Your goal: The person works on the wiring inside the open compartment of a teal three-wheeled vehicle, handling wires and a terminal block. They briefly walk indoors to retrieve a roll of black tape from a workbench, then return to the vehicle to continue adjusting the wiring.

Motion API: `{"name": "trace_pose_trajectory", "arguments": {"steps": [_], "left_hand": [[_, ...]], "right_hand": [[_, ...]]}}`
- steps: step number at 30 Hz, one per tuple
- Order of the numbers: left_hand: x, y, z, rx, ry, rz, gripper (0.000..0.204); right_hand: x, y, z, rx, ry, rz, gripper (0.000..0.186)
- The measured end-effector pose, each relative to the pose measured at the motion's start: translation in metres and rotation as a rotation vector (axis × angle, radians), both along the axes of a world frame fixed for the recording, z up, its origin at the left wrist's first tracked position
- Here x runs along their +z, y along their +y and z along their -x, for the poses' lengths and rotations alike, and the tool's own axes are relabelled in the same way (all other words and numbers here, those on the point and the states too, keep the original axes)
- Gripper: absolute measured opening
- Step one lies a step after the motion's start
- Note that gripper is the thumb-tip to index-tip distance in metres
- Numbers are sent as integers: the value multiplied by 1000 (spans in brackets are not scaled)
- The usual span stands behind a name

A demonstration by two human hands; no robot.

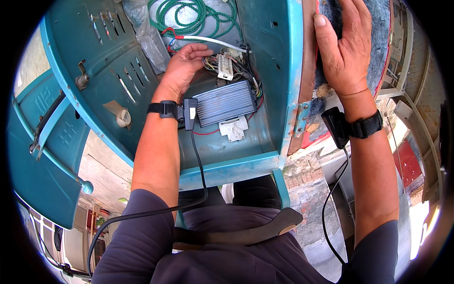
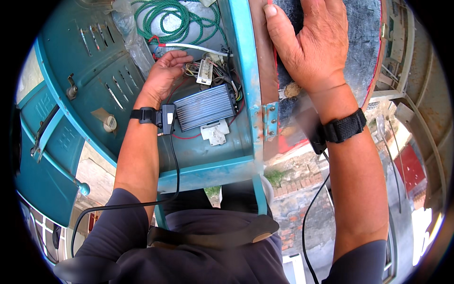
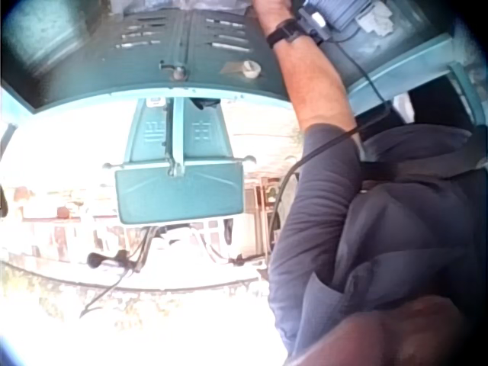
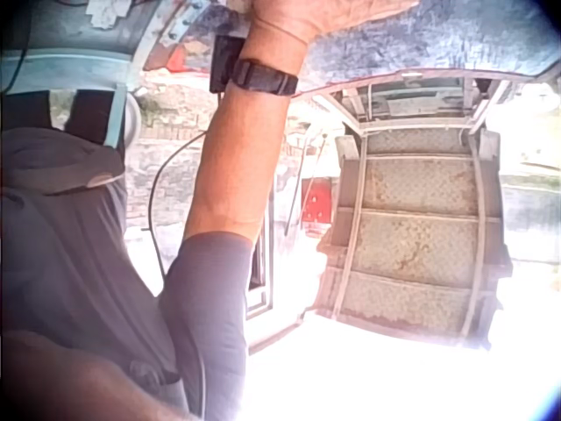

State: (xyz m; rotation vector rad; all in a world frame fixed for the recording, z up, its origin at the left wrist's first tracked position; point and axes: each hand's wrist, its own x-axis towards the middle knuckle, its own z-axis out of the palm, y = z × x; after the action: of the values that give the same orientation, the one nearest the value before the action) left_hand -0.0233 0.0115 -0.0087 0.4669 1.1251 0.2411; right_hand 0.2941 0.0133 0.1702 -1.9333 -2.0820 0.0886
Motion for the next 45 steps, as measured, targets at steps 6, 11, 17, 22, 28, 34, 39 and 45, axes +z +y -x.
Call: {"name": "trace_pose_trajectory", "arguments": {"steps": [6, 11, 17, 22, 28, 34, 39, 45], "left_hand": [[-3, -2, 0, 20, -1, 7, 51], [-1, -2, 0, 28, 1, -10, 46], [-1, -1, 0, 54, 9, -8, 41], [0, -1, 1, 47, 13, -6, 39], [-2, -1, 0, 42, 18, -25, 37], [-3, -3, -1, 42, 22, -48, 32], [-6, -5, -4, -57, 99, -79, 28], [-13, -8, -7, -147, 159, -167, 32]], "right_hand": [[0, 1, 1, -6, 30, 4, 58], [-1, 1, 0, 15, 20, -16, 58], [0, 1, -1, 22, 22, -21, 57], [-1, 2, 0, 22, 16, -14, 57], [0, 1, -2, 22, 1, -11, 57], [-2, 1, -2, 26, 13, -14, 57], [3, 1, 3, -10, -2, 24, 57], [5, 1, 4, -18, -8, 33, 57]]}}
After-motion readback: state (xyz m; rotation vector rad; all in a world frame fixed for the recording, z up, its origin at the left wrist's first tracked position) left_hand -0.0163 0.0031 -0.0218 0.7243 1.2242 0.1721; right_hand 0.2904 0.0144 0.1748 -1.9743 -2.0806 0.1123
